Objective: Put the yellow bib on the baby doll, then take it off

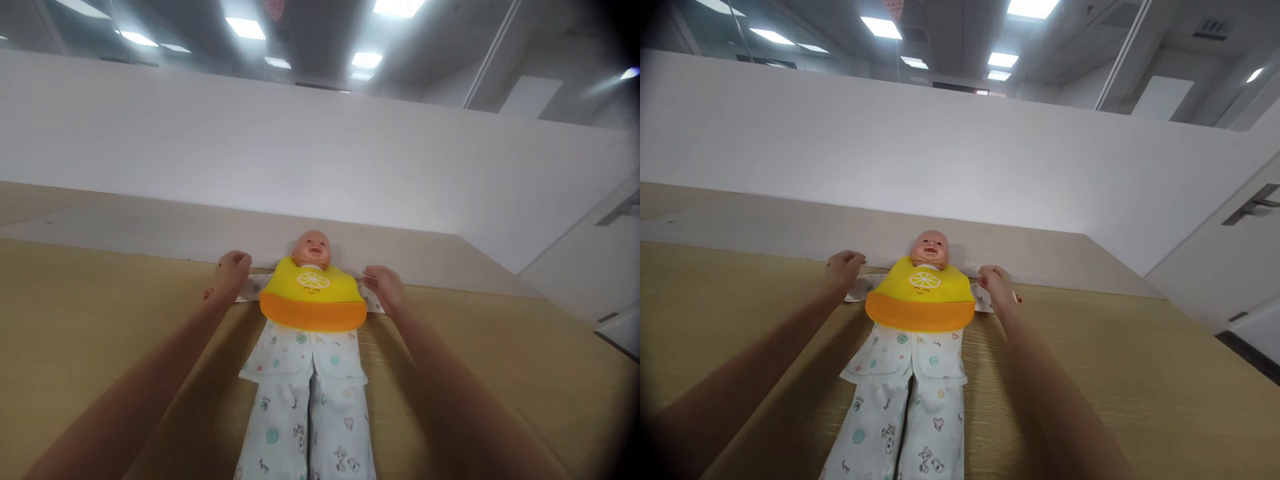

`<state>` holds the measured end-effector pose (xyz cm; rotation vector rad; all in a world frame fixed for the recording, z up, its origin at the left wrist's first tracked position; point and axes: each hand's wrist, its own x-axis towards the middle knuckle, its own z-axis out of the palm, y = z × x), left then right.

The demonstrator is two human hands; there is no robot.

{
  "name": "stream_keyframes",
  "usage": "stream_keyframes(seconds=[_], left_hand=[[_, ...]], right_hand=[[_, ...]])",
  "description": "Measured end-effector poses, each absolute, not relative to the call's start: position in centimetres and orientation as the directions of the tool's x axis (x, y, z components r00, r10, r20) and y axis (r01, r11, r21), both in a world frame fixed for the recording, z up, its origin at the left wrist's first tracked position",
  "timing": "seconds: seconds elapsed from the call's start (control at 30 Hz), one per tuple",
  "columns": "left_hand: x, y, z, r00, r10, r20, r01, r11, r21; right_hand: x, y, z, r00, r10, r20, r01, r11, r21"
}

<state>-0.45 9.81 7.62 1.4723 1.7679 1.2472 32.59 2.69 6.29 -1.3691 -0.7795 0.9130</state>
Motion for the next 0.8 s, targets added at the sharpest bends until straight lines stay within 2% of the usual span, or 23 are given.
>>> stream_keyframes(seconds=[0.1, 0.33, 0.57, 0.7, 0.8], left_hand=[[1.7, 12.6, 8.2, -0.238, 0.969, 0.07, 0.354, 0.019, 0.935], [6.2, 15.7, 7.8, 0.061, 0.966, -0.252, 0.103, 0.245, 0.964], [7.2, 16.2, 8.1, 0.266, 0.882, -0.388, 0.04, 0.392, 0.919], [7.3, 15.7, 8.9, 0.398, 0.829, -0.394, -0.008, 0.432, 0.902], [7.1, 15.1, 9.5, 0.446, 0.828, -0.339, -0.088, 0.418, 0.904]], right_hand=[[31.8, 6.0, 6.9, 0.348, 0.922, -0.17, -0.16, -0.121, -0.98], [30.8, 10.8, 6.5, 0.066, 0.916, -0.396, -0.205, -0.376, -0.904], [30.1, 12.1, 5.4, -0.107, 0.919, -0.379, -0.299, -0.393, -0.87], [30.2, 11.8, 5.0, -0.167, 0.927, -0.336, -0.375, -0.375, -0.848], [30.1, 11.2, 5.5, -0.151, 0.944, -0.292, -0.437, -0.329, -0.837]])
